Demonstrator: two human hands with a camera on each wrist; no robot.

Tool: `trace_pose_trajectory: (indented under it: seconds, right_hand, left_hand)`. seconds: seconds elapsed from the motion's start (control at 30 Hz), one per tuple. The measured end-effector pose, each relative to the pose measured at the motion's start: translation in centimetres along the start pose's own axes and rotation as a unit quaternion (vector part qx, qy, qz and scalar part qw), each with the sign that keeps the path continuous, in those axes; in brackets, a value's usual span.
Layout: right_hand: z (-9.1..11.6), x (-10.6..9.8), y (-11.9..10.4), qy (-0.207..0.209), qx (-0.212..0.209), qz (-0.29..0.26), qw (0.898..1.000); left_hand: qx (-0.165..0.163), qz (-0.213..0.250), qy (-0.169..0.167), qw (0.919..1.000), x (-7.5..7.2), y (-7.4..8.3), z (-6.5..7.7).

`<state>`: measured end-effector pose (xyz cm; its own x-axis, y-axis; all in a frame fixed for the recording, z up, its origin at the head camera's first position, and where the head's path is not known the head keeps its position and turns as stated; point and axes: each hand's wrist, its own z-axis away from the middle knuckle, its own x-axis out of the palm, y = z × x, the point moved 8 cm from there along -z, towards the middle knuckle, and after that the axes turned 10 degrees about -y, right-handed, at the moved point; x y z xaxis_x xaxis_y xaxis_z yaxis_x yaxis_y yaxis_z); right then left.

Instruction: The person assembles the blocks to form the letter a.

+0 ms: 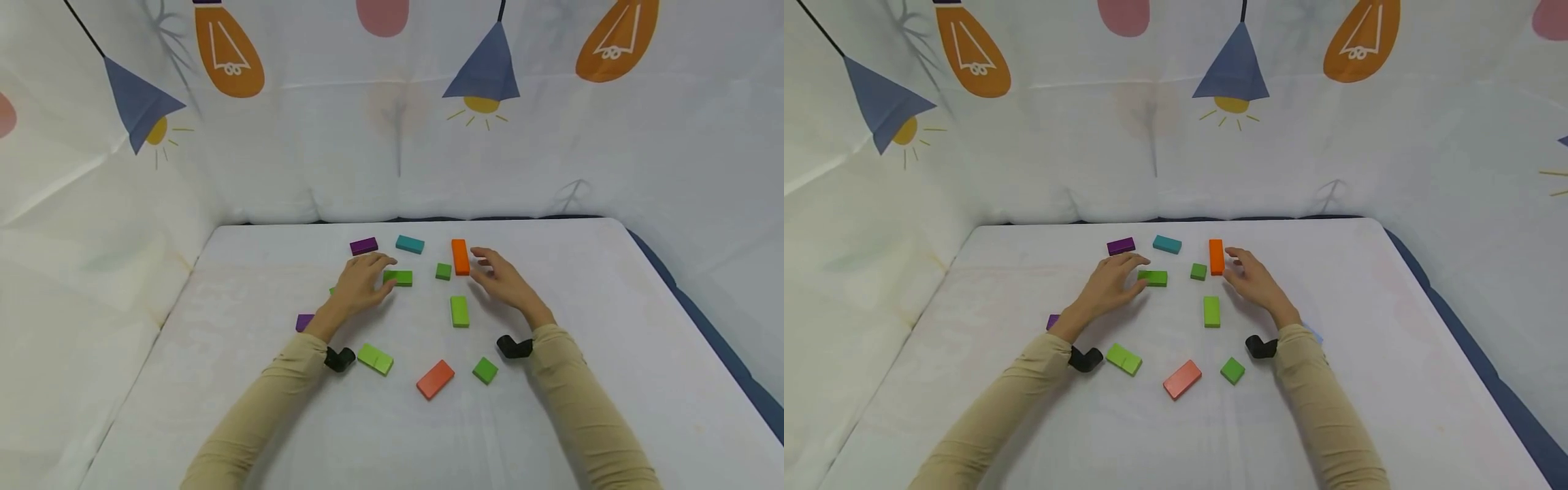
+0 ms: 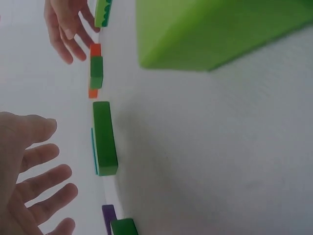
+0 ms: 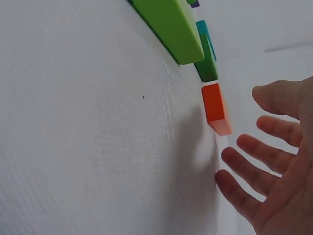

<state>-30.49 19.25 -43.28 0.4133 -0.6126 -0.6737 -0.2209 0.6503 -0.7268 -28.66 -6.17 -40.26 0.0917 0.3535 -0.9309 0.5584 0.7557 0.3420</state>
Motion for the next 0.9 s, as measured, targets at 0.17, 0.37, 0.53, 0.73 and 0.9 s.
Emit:
trace_pose_trajectory:
  seconds: [0.17, 0.37, 0.53, 0.73, 0.9]
  right_hand:
    - [-0.3, 0.0, 0.1, 0.006, 0.001, -0.018, 1.0]
    - [-0.6, -0.2, 0.4, 0.018, 0.007, -0.03, 0.999]
    - [-1.0, -0.1, 1.0, 0.015, 0.028, -0.044, 0.999]
    - [-1.9, -0.1, 1.9, 0.015, 0.041, -0.057, 0.997]
    - [-2.3, -0.1, 2.1, 0.013, 0.034, -0.087, 0.996]
  left_hand:
    - [0.035, 0.024, -0.001, 0.9991, 0.2, 1.1, -0.7]
    - [0.041, 0.027, -0.02, 0.9986, 0.7, 2.0, -1.7]
    - [0.047, 0.033, -0.04, 0.9976, 0.9, 2.9, -2.4]
    - [0.024, 0.077, -0.072, 0.9941, 1.2, 3.6, -3.0]
    - [0.022, 0.084, -0.089, 0.9923, 2.0, 4.4, -3.7]
